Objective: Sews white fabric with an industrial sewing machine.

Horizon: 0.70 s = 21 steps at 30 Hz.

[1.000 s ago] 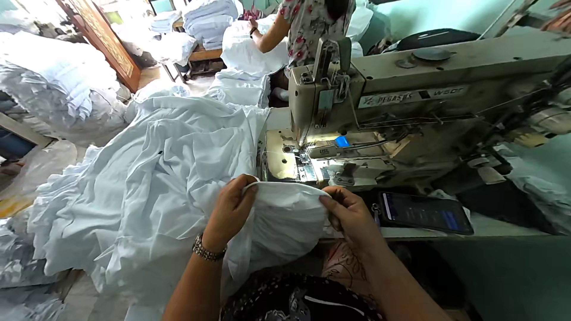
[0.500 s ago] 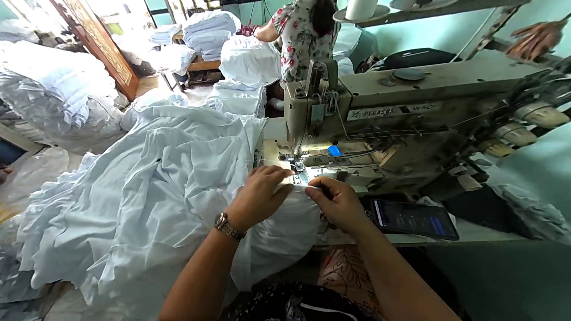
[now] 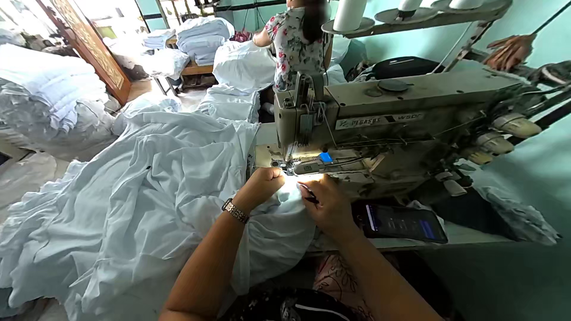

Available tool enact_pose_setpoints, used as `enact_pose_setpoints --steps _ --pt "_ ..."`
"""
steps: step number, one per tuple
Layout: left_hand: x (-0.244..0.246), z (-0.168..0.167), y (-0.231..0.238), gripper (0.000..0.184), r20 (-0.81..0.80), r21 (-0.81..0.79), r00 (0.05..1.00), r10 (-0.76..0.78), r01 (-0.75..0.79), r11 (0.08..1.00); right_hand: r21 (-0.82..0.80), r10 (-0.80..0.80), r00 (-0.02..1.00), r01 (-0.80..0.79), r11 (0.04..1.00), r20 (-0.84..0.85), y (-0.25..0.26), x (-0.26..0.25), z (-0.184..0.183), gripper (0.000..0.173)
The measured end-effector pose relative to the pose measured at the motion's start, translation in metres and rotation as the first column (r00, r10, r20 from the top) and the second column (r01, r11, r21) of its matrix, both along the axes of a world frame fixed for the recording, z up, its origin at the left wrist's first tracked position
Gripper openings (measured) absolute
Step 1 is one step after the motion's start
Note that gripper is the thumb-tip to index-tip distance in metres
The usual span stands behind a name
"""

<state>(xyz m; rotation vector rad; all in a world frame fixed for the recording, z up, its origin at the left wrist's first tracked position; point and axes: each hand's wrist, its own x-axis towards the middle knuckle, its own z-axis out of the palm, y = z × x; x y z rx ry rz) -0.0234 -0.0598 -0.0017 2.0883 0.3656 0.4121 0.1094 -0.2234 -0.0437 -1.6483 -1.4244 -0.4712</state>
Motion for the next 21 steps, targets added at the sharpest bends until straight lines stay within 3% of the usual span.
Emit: enact_pose_setpoints --steps 8,12,17,19,21 --pt "0.003 -0.001 -0.002 0.027 -0.019 0.012 0.999 0.040 -0.040 0.999 0.016 0.004 0.998 -0.005 1.000 0.063 0.015 -0.002 -0.011 0.018" --pt "0.004 -0.002 -0.002 0.027 -0.015 0.032 0.999 0.038 -0.037 0.999 -0.032 0.070 0.991 -0.074 0.997 -0.113 0.011 -0.005 -0.005 0.018" --pt "0.002 0.000 -0.005 0.023 -0.019 -0.002 1.000 0.013 -0.013 1.000 0.054 0.368 0.809 -0.388 0.920 -0.459 0.007 -0.009 0.001 0.016" --pt "0.002 0.002 -0.005 0.023 -0.012 -0.029 1.000 0.001 -0.001 1.000 0.124 0.460 0.714 -0.471 0.873 -0.528 0.008 -0.011 0.002 0.016" --pt "0.001 0.001 -0.005 0.023 -0.019 -0.041 1.000 -0.013 0.013 0.999 0.097 0.495 0.685 -0.532 0.841 -0.534 0.006 -0.011 0.003 0.013"
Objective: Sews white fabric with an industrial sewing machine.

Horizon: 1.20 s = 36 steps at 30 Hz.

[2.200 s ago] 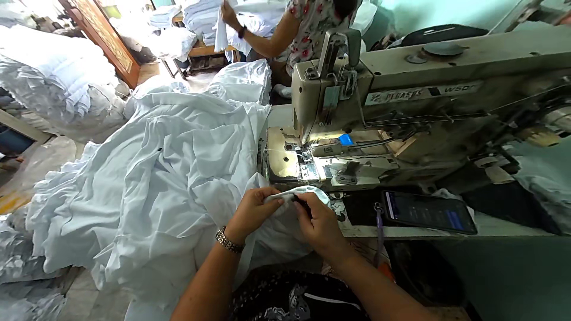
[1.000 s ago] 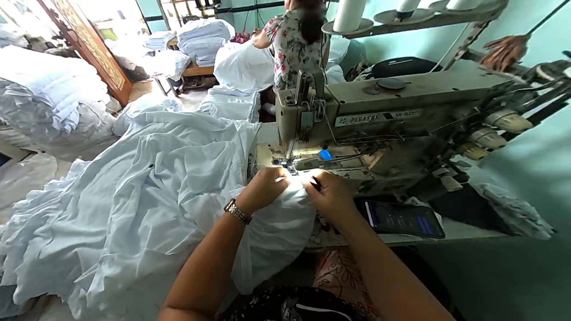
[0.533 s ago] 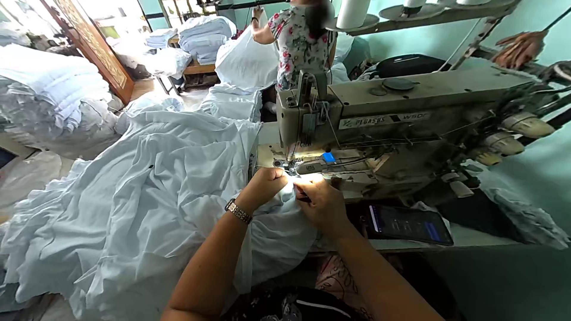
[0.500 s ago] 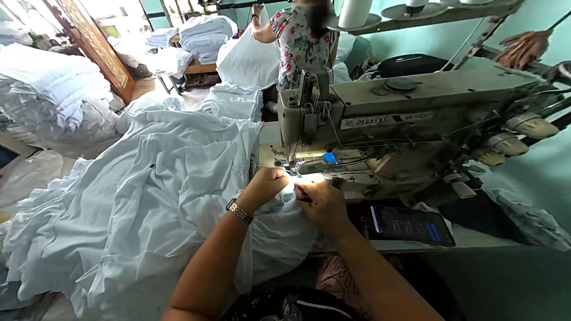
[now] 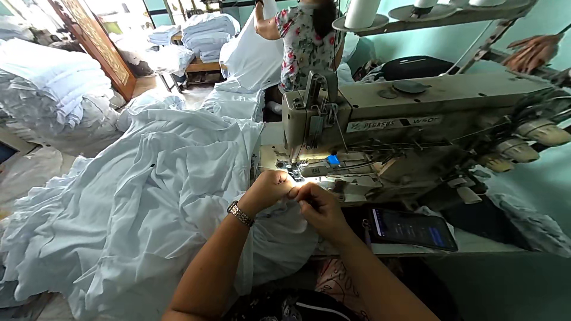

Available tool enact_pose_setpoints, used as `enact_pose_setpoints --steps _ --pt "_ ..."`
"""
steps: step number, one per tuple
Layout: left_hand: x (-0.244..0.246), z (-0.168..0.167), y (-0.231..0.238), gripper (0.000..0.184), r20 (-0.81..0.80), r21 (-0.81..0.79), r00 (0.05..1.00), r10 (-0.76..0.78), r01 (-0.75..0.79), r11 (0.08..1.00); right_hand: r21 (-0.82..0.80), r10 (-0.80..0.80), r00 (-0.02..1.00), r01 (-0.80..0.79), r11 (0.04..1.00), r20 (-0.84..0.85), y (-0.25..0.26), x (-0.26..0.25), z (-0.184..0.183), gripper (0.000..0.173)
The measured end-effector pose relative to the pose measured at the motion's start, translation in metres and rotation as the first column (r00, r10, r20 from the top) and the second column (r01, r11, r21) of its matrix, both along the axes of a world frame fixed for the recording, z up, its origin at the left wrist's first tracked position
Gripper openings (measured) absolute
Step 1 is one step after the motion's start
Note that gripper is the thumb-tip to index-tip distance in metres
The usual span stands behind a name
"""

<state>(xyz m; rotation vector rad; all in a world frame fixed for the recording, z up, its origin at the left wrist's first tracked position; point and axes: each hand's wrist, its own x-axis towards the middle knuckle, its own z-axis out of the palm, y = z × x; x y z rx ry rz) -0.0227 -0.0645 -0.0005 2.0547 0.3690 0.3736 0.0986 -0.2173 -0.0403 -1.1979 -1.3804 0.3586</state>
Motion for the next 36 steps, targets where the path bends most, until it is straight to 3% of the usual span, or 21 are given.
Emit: enact_pose_setpoints --steps 2,4,6,9,12,16,20,23,28,32,36 --pt "0.000 -0.002 0.001 0.023 0.014 0.038 1.000 -0.004 0.003 0.999 -0.024 -0.092 0.969 0.100 0.995 0.230 -0.006 0.006 0.001 0.013" --pt "-0.001 -0.004 0.000 0.022 0.038 0.080 0.999 -0.003 0.000 0.997 0.017 -0.265 0.831 0.295 0.955 0.489 -0.020 0.017 0.004 0.017" --pt "-0.001 -0.005 0.000 0.022 0.040 0.084 0.999 0.001 -0.004 0.996 0.023 -0.375 0.736 0.440 0.897 0.564 -0.041 0.028 0.009 0.019" --pt "0.000 -0.003 0.002 0.022 0.052 0.078 0.999 -0.007 0.003 0.997 -0.002 -0.480 0.719 0.556 0.831 0.502 -0.065 0.035 0.015 0.019" --pt "-0.001 -0.002 0.001 0.023 0.038 0.080 0.999 -0.004 0.001 0.997 -0.051 -0.407 0.809 0.470 0.881 0.424 -0.072 0.028 0.018 0.017" --pt "-0.001 -0.002 0.000 0.024 0.048 0.075 0.999 0.023 -0.026 0.997 -0.038 -0.455 0.745 0.539 0.842 0.487 -0.091 0.037 0.037 0.020" --pt "-0.002 -0.001 0.001 0.023 0.058 0.048 0.998 0.006 -0.008 0.999 0.011 -0.440 0.812 0.473 0.881 0.384 -0.122 0.056 0.054 0.027" --pt "-0.001 -0.002 0.001 0.023 0.057 0.052 0.998 -0.018 0.014 0.999 -0.001 -0.394 0.842 0.424 0.906 0.369 -0.098 0.037 0.043 0.029" --pt "-0.002 -0.001 -0.002 0.024 0.039 0.039 0.999 -0.008 0.007 0.999 0.002 -0.454 0.792 0.496 0.868 0.408 -0.036 0.015 0.011 0.029" --pt "-0.001 -0.003 -0.001 0.024 0.051 0.049 0.999 -0.010 0.008 0.999 0.048 -0.472 0.765 0.504 0.862 0.438 -0.021 0.013 0.003 0.024" --pt "0.000 -0.003 0.000 0.021 0.055 0.032 0.998 -0.041 0.039 0.999 0.024 -0.400 0.863 0.413 0.910 0.308 -0.021 0.014 0.003 0.022"
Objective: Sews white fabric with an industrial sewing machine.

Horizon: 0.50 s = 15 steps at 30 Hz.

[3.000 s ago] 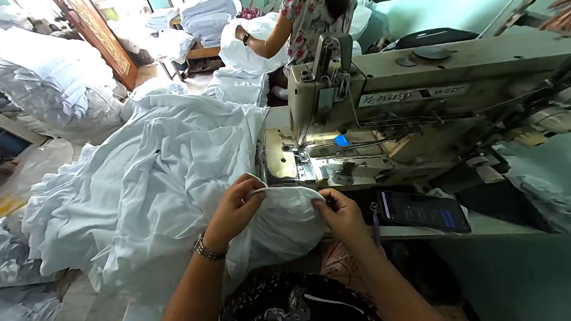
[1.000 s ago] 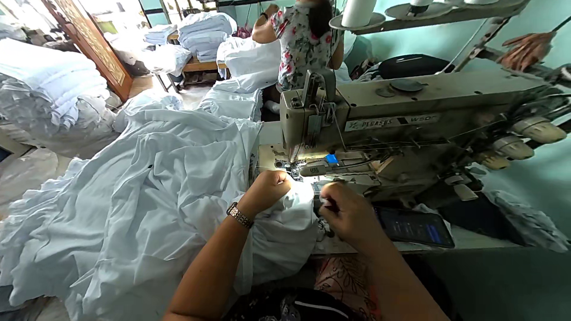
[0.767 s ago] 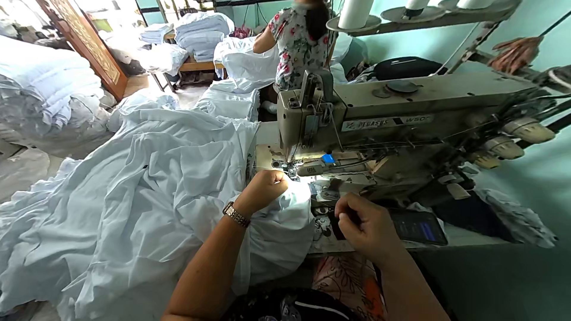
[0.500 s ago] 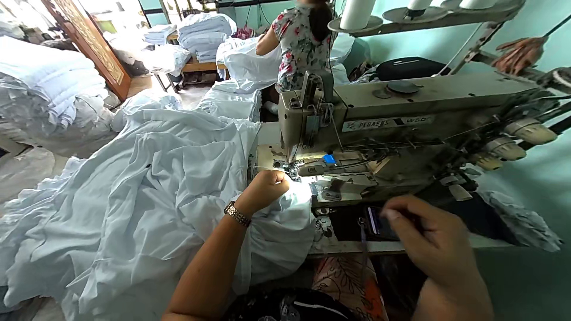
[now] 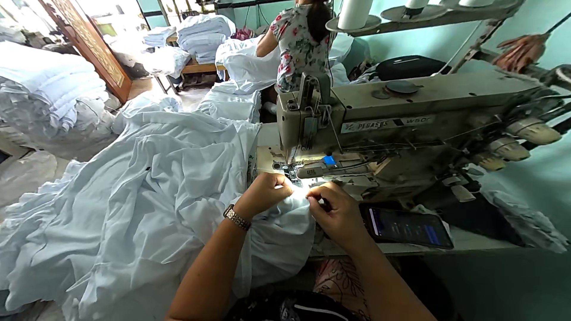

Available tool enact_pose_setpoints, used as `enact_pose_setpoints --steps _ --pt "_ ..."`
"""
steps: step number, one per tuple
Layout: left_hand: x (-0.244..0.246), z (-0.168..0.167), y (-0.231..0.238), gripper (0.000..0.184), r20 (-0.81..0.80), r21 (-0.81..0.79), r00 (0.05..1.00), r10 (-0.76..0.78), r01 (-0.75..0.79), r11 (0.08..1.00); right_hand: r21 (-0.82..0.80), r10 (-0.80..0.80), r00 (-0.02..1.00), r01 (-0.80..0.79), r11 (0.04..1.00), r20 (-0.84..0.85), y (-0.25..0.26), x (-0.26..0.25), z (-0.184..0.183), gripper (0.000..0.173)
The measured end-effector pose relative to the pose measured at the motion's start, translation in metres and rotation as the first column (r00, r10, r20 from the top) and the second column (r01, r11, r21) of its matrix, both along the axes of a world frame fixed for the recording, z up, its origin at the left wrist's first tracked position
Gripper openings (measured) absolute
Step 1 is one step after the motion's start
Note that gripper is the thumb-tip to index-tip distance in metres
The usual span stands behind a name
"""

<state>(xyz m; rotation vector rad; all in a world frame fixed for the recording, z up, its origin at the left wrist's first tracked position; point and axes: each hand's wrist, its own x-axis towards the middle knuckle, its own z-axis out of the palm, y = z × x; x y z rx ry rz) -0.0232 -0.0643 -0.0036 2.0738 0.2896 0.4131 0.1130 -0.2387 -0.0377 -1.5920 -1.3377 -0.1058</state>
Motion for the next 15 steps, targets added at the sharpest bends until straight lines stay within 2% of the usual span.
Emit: enact_pose_setpoints --steps 3,6,8,9,10,12,13,15 --pt "0.001 0.000 0.001 0.022 -0.011 0.014 1.000 -0.008 0.008 1.000 0.031 0.180 0.972 -0.178 0.984 -0.149 0.001 -0.002 0.002 0.018" --pt "0.000 -0.001 0.000 0.023 -0.018 -0.010 1.000 -0.019 0.019 1.000 0.107 0.377 0.892 -0.362 0.926 -0.249 0.008 -0.012 -0.001 0.014" --pt "-0.001 -0.002 0.001 0.019 -0.015 -0.025 0.999 -0.034 0.034 0.999 0.107 0.461 0.843 -0.450 0.887 -0.278 0.013 -0.017 -0.003 0.011" --pt "-0.002 -0.002 0.001 0.019 -0.013 -0.021 0.999 -0.035 0.035 0.999 0.068 0.457 0.853 -0.456 0.888 -0.251 0.013 -0.018 -0.004 0.012" --pt "-0.002 -0.002 0.001 0.020 -0.012 -0.011 0.999 -0.031 0.031 0.999 0.005 0.407 0.898 -0.412 0.911 -0.167 0.011 -0.017 -0.004 0.012" --pt "-0.003 -0.001 0.000 0.020 -0.006 0.017 1.000 -0.013 0.013 1.000 -0.099 0.205 0.970 -0.193 0.976 0.129 0.002 -0.010 -0.002 0.015" --pt "-0.003 -0.001 0.000 0.020 -0.006 0.029 1.000 -0.007 0.007 1.000 -0.118 0.118 0.965 -0.092 0.989 0.234 -0.005 -0.004 -0.001 0.018" --pt "-0.003 0.000 0.000 0.020 -0.013 0.045 1.000 -0.006 0.007 0.999 -0.145 -0.006 0.947 0.055 0.988 0.320 -0.026 0.011 0.002 0.019"
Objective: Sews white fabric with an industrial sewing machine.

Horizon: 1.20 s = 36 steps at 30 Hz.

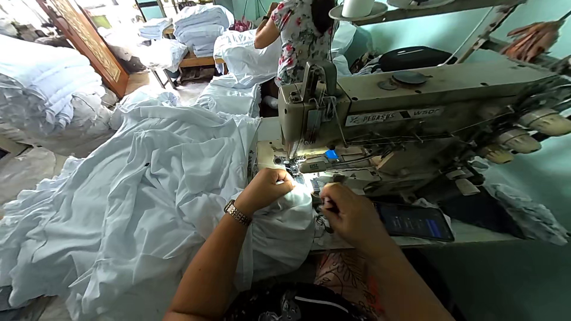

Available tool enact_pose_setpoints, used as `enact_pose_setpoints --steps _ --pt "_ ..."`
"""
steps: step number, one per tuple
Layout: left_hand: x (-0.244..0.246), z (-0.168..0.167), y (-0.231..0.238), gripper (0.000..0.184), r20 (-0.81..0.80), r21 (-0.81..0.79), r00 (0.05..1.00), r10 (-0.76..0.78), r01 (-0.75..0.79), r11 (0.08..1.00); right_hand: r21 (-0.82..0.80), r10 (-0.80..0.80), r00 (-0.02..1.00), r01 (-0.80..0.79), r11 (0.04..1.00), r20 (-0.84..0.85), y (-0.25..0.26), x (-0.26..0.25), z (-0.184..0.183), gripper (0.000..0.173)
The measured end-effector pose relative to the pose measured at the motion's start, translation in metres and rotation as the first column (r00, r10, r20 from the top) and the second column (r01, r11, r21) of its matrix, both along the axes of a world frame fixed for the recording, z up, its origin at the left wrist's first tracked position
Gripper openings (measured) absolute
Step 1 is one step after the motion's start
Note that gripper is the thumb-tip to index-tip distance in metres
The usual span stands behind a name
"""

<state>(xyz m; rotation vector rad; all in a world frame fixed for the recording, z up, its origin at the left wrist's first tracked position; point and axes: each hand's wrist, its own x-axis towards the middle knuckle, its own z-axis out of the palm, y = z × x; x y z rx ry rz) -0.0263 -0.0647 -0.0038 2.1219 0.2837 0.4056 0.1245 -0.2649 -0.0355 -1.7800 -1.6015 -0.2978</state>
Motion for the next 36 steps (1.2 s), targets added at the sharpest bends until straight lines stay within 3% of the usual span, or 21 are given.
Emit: enact_pose_setpoints --steps 3,6,9,14,16,18,20,22,24,26,27,29,31,33,36 --pt "0.000 -0.001 -0.001 0.020 0.000 0.011 1.000 0.010 -0.010 1.000 -0.031 -0.220 0.976 0.220 0.975 0.006 -0.045 0.021 0.003 0.021" --pt "0.000 -0.001 -0.001 0.019 0.005 0.013 1.000 0.017 -0.017 1.000 -0.056 -0.311 0.940 0.306 0.950 -0.143 -0.092 0.041 0.006 0.023" --pt "-0.001 -0.002 -0.002 0.019 0.005 0.001 1.000 -0.016 0.016 1.000 -0.039 -0.105 0.928 0.097 0.994 -0.357 -0.101 0.032 0.010 0.028" --pt "-0.012 0.006 -0.010 0.016 0.098 -0.026 0.978 -0.186 0.189 0.982 0.028 0.129 0.872 -0.131 0.991 -0.472 -0.025 0.005 0.011 0.038" --pt "-0.023 0.012 -0.017 0.017 0.084 0.077 0.968 -0.238 0.232 0.970 0.004 0.216 0.799 -0.259 0.966 -0.561 -0.003 0.004 0.008 0.038" --pt "-0.042 0.018 -0.018 0.024 -0.046 0.243 0.981 -0.190 0.196 0.950 -0.045 0.231 0.784 -0.313 0.949 -0.576 0.005 -0.002 0.010 0.024" --pt "-0.063 0.020 -0.012 0.030 -0.221 0.430 0.975 -0.025 0.121 0.895 -0.063 0.201 0.849 -0.264 0.962 -0.488 0.004 -0.010 0.011 0.018" --pt "-0.083 0.015 -0.006 0.018 -0.209 0.584 0.963 0.169 -0.015 0.811 -0.033 0.139 0.933 -0.159 0.987 -0.331 -0.002 -0.020 0.008 0.018" --pt "-0.103 0.016 -0.008 0.011 0.047 0.720 0.950 0.309 -0.246 0.648 0.034 0.116 0.979 -0.112 0.993 -0.170 -0.007 -0.031 0.004 0.014" --pt "-0.120 0.017 -0.016 0.010 0.323 0.771 0.880 0.348 -0.458 0.443 0.093 0.113 0.992 -0.108 0.990 -0.058 -0.008 -0.046 -0.009 0.011" --pt "-0.128 0.009 -0.019 0.010 0.388 0.772 0.855 0.345 -0.506 0.386 0.084 0.121 0.992 -0.119 0.989 -0.020 -0.008 -0.053 -0.019 0.010" --pt "-0.141 -0.023 -0.018 0.011 0.326 0.788 0.878 0.350 -0.457 0.413 0.003 0.161 0.987 -0.161 0.987 0.007 -0.007 -0.062 -0.044 0.011" --pt "-0.152 -0.053 -0.014 0.017 0.130 0.765 0.908 0.397 -0.346 0.542 -0.089 0.191 0.981 -0.194 0.977 -0.034 -0.008 -0.064 -0.062 0.013" --pt "-0.159 -0.058 -0.018 0.022 0.083 0.703 0.902 0.423 -0.354 0.617 -0.114 0.199 0.978 -0.205 0.972 -0.065 -0.009 -0.063 -0.067 0.013" --pt "-0.158 -0.040 -0.040 0.028 0.158 0.657 0.900 0.406 -0.403 0.638 -0.104 0.201 0.976 -0.209 0.972 -0.078 -0.013 -0.062 -0.063 0.012"
